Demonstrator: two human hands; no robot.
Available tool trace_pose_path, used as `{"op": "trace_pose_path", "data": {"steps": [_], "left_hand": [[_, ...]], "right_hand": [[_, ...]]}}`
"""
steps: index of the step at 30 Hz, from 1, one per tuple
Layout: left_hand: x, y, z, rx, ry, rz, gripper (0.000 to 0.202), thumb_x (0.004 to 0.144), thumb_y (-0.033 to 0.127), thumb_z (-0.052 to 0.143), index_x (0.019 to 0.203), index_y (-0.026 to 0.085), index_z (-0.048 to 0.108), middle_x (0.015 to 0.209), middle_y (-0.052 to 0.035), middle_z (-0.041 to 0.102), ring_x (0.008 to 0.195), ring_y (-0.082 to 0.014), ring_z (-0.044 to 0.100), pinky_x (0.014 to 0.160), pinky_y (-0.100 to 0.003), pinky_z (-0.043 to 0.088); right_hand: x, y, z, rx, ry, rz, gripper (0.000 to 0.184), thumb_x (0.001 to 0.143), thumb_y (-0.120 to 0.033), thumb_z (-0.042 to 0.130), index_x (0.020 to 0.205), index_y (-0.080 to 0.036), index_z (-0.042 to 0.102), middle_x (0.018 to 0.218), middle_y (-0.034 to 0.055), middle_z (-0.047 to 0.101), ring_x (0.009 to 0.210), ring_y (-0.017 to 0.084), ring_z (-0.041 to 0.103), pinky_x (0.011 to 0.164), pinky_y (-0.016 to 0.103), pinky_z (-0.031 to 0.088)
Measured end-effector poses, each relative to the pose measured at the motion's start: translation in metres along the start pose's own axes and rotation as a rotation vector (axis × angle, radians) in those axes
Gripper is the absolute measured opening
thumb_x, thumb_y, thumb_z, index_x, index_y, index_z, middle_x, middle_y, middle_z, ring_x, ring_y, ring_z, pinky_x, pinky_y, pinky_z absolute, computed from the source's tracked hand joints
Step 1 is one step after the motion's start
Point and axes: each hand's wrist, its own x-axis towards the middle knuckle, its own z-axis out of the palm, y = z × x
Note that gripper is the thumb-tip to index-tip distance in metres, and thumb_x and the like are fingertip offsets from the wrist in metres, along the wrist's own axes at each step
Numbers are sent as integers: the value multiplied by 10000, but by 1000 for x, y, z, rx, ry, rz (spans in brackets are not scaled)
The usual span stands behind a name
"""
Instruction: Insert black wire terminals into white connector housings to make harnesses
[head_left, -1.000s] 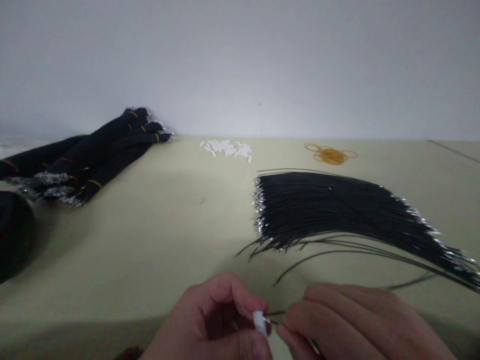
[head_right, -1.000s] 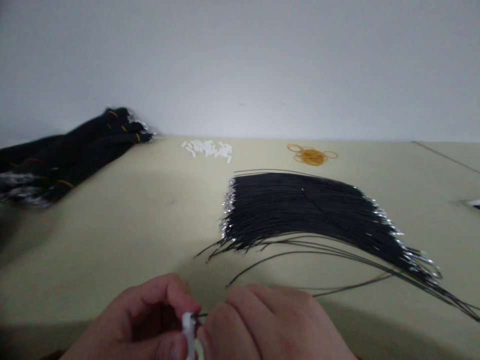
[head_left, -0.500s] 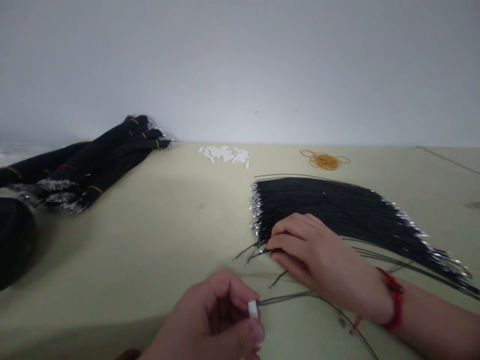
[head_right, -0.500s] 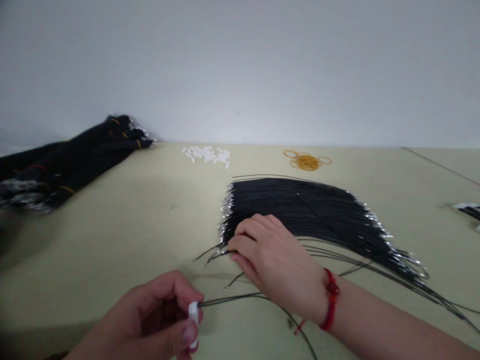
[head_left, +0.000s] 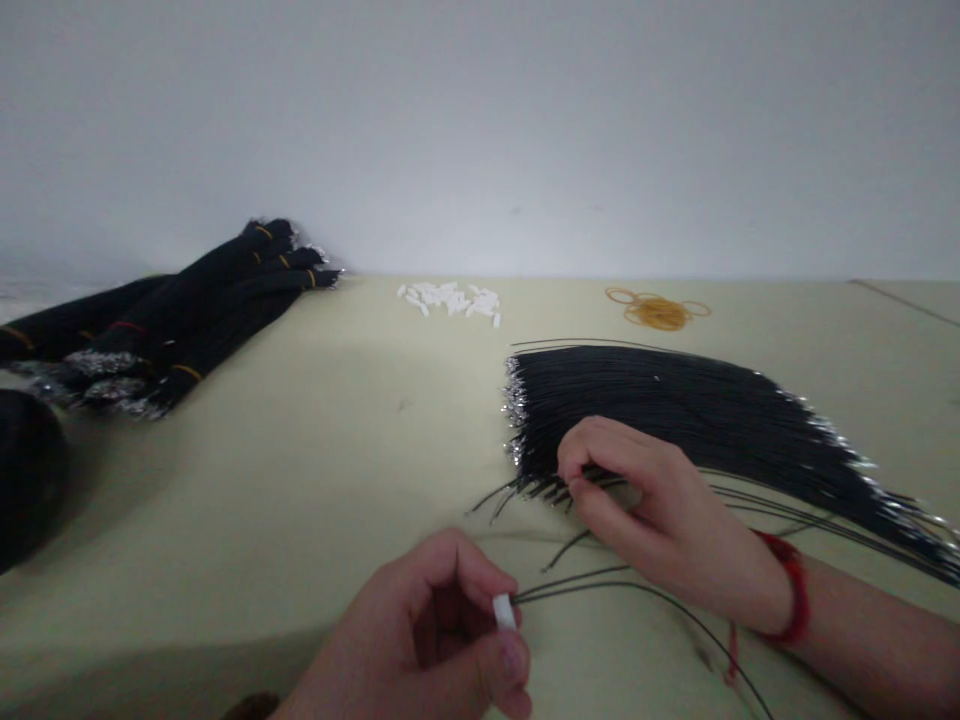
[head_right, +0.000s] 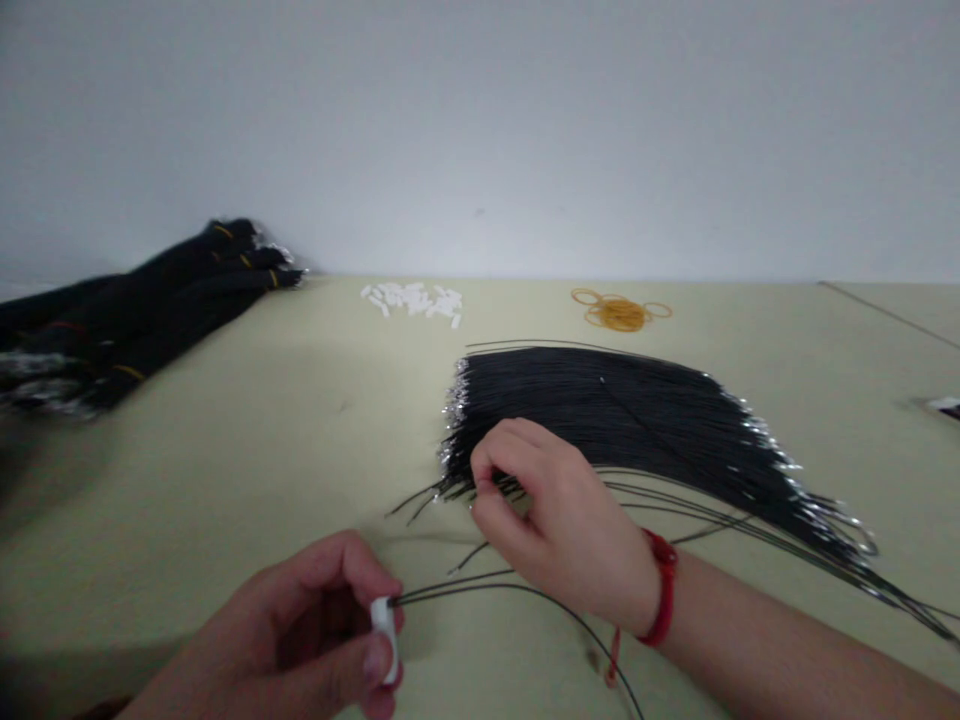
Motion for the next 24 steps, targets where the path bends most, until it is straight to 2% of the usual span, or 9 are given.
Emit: {"op": "trace_pose_path", "data": {"steps": [2,4,9,15,18,21,22,23,24], "left_hand": [[0,-1,0,-8,-6,6,198,707,235,713,770,169,536,635,17,616,595,-120,608,582,-232,431],[0,-1,0,-9,-5,8,203,705,236,716,771,169,536,639,15,617,598,-121,608,579,-230,429],[1,-2,-2,9,-18,-1,209,706,246,717,766,169,532,637,13,615,592,-116,595,580,-233,425],[-1,-2,-2,-23,-34,-15,204,716,227,709,770,168,521,646,18,611,607,-116,601,598,-240,438],[-1,-1,-2,-48,-29,-20,199,718,224,710,767,169,525,648,22,610,605,-112,604,599,-236,442],[-1,-1,-3,-77,-27,-19,203,714,234,716,779,171,534,657,18,623,610,-114,607,600,-234,446],[0,-2,-3,-89,-26,-21,203,711,231,719,777,172,536,656,19,625,611,-114,608,600,-231,445],[0,-2,-4,-101,-21,-22,202,709,225,721,775,173,538,657,20,628,613,-113,609,599,-226,444],[0,-2,-4,-110,-26,-19,201,704,218,725,765,173,539,656,21,630,613,-112,611,599,-223,444]], "right_hand": [[4,4,0,175,47,149,167,758,-227,430,713,-76,486,730,31,483,687,40,431,615,129,341],[9,9,1,273,90,230,219,775,-282,397,735,-75,460,730,38,488,639,32,434,569,119,356],[17,12,0,405,120,254,241,711,-318,428,693,-81,386,717,46,462,648,33,444,586,118,393],[26,10,-20,528,152,212,224,745,-301,308,716,-100,214,695,29,349,606,36,403,544,158,406],[19,6,-20,486,214,164,206,810,-278,352,741,-105,265,684,12,338,561,13,331,488,112,336],[-5,-11,-7,317,126,73,137,831,-214,491,765,-110,431,680,7,402,589,14,358,502,102,315],[-15,-18,-1,95,33,-45,107,853,-171,466,762,-115,459,669,5,417,601,15,378,518,108,313],[-24,-24,5,-94,30,-171,94,855,-131,457,763,-124,477,660,0,430,613,18,394,543,122,309],[-33,-28,11,-217,144,-223,99,863,-131,448,781,-139,503,679,1,457,636,32,411,583,150,316]]}}
